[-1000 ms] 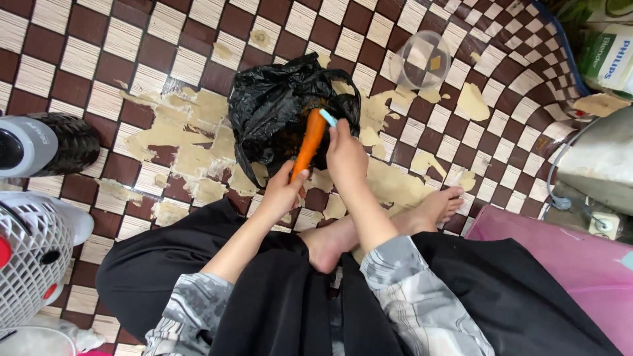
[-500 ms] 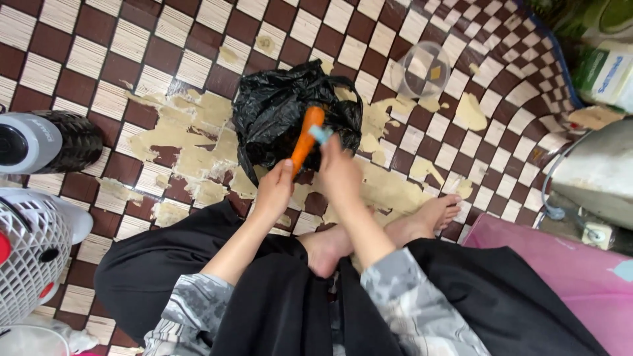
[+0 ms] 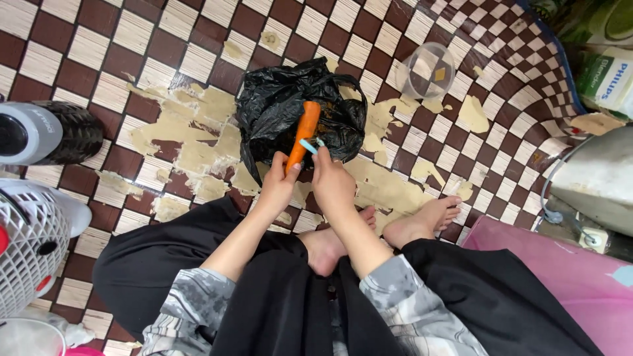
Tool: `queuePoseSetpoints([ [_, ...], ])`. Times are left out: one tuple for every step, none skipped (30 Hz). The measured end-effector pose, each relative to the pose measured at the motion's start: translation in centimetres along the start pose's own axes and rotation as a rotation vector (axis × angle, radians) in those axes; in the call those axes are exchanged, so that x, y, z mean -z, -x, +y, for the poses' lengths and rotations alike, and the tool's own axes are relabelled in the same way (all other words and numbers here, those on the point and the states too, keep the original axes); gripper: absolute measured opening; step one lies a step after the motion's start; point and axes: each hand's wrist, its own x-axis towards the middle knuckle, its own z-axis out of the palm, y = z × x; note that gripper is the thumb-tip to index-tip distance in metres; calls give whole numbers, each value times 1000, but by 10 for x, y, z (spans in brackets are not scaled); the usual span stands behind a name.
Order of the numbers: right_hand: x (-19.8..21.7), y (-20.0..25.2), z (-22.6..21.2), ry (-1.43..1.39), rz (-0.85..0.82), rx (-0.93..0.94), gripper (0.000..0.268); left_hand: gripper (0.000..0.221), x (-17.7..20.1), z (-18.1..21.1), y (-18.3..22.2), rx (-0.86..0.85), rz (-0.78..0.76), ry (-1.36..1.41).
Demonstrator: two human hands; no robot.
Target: A person sitting on the floor uses a manual peeler to remove the skin from a carrot over a black plastic bag.
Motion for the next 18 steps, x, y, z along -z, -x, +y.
queuePoseSetpoints([
  [7,-8,1,1,-4,5,32,30,0,5,3,3,3,4],
  [13,-14,2,0,19,-5,30,31,-1,9,8,7,-12,-8],
  [18,-19,4,-2,42,-14,29,32,-2,13,13,11,-27,-19],
  [12,-27,13,-3,38,-23,29,32,-5,10,14,16,-34,-23],
  [7,-35,23,51,87,-38,31,33,-8,8,16,11,-45,-9],
  [3,-49,33,107,146,-47,32,34,-11,9,13,-3,-53,10],
  [10,-40,22,109,150,-50,32,34,-10,8,13,-8,-57,9],
  [17,-33,11,62,93,-36,31,34,-10,7,13,0,-45,22],
  [24,-26,0,16,35,-21,31,35,-10,6,12,7,-32,35],
  [17,-17,-1,19,34,-17,31,35,-9,-3,3,7,-31,39],
  [10,-8,-2,55,51,10,27,32,-9,-12,-6,13,-32,54],
  [2,3,-3,90,63,36,28,29,-10,-23,-12,23,-35,66],
  [7,-7,2,91,58,36,28,29,-15,-25,-12,28,-35,68],
  [12,-16,6,26,47,3,28,26,-18,-27,-11,45,-68,158],
  [18,-25,10,-38,36,-31,29,24,-21,-29,-10,62,-99,248],
  [14,-30,17,-39,35,-37,29,24,-19,-20,-4,65,-104,245],
  [10,-36,24,-38,43,-49,32,21,-16,-10,2,70,-138,309],
  [8,-45,31,-33,56,-56,34,18,-13,2,5,68,-171,378],
])
